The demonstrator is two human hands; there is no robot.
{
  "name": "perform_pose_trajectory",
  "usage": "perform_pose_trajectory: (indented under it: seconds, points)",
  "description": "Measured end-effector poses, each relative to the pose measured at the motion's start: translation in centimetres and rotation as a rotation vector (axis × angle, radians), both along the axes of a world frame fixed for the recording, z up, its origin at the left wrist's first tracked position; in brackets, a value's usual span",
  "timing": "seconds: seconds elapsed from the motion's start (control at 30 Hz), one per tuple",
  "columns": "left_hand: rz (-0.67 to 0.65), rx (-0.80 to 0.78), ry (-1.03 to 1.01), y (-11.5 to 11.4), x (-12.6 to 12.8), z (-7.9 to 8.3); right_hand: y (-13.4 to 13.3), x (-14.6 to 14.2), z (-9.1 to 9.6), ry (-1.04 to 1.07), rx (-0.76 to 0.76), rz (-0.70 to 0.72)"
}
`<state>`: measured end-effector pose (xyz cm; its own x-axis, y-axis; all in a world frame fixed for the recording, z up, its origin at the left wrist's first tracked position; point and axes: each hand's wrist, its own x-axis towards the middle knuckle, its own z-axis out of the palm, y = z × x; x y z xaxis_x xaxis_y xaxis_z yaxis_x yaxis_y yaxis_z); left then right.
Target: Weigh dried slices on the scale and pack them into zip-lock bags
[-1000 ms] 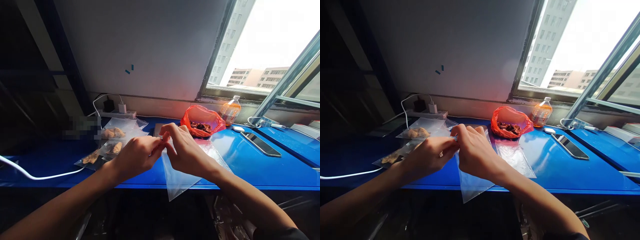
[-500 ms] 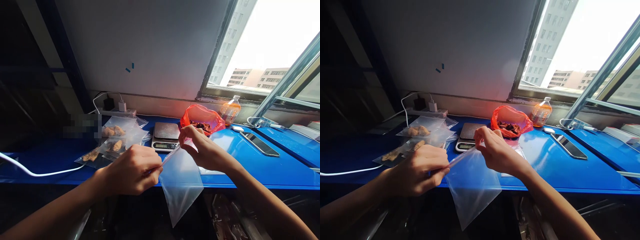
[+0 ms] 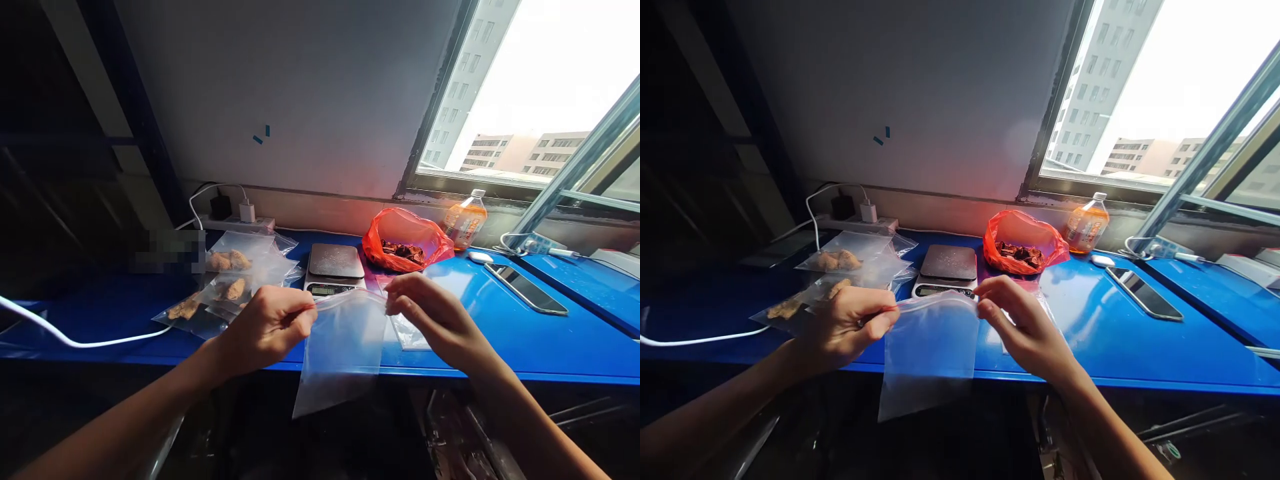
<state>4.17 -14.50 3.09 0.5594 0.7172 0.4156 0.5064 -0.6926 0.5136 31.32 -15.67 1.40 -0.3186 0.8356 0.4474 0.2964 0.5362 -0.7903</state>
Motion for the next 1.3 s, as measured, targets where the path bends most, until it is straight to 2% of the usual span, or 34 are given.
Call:
perform_pose_trajectory:
  seconds: [0.1,0.17,0.3,0.37,0.4,0.47,0.53,0.6,0.67,0.73,0.83,0.9,0.97,1.03,1.1,1.17,1.3]
  points:
    - [-0.027,-0.082,0.0,0.0,1.0,-0.4,0.3,-0.9,-0.6,0.094,-0.074,-0.121]
    - [-0.042,-0.12,-0.007,0.0,1.2,-0.5,1.1,-0.4,-0.9,0.096,-0.122,-0.161]
    - [-0.006,-0.196,0.078,1.3,0.0,-0.1,3.8,3.3,-1.7,0.034,-0.108,-0.27]
    - [0.161,-0.115,0.18,3.2,-1.9,0.0,5.8,6.0,-2.5,-0.046,-0.065,-0.353]
    - [0.302,-0.036,0.206,4.5,-3.3,0.0,6.9,7.4,-3.1,-0.118,-0.057,-0.4]
    - [0.67,0.094,0.311,7.1,-6.2,-0.2,8.9,9.7,-4.4,-0.265,-0.056,-0.512]
    - [0.959,0.06,0.435,9.4,-8.7,-0.5,10.5,11.1,-5.6,-0.381,-0.055,-0.648]
    - [1.003,-0.063,0.507,10.8,-10.2,-0.8,11.3,11.6,-6.3,-0.45,-0.043,-0.774]
    - [0.974,-0.048,0.517,11.5,-10.4,-0.7,11.3,11.6,-6.1,-0.481,-0.001,-0.853]
    - [0.946,0.099,0.455,11.6,-9.6,-0.4,11.0,11.1,-5.1,-0.477,0.08,-0.889]
    - [0.797,0.295,0.245,10.9,-6.7,0.7,10.7,8.7,-2.4,-0.374,0.18,-0.809]
    - [0.567,0.346,0.103,10.3,-4.0,1.6,11.1,6.1,-0.8,-0.238,0.149,-0.591]
    - [0.253,0.304,0.029,10.1,-1.2,2.2,12.1,3.2,0.2,-0.084,0.015,-0.279]
    - [0.079,0.252,-0.006,10.5,1.3,2.5,13.2,0.5,0.3,0.058,-0.125,-0.061]
    - [0.075,0.279,-0.034,11.3,3.1,2.3,13.8,-1.3,-0.3,0.187,-0.231,0.051]
    - [0.133,0.328,-0.029,12.3,4.3,1.7,13.8,-2.1,-1.2,0.268,-0.29,0.104]
    - [0.24,0.335,0.043,12.2,5.0,0.1,12.6,-1.9,-1.9,0.373,-0.316,0.067]
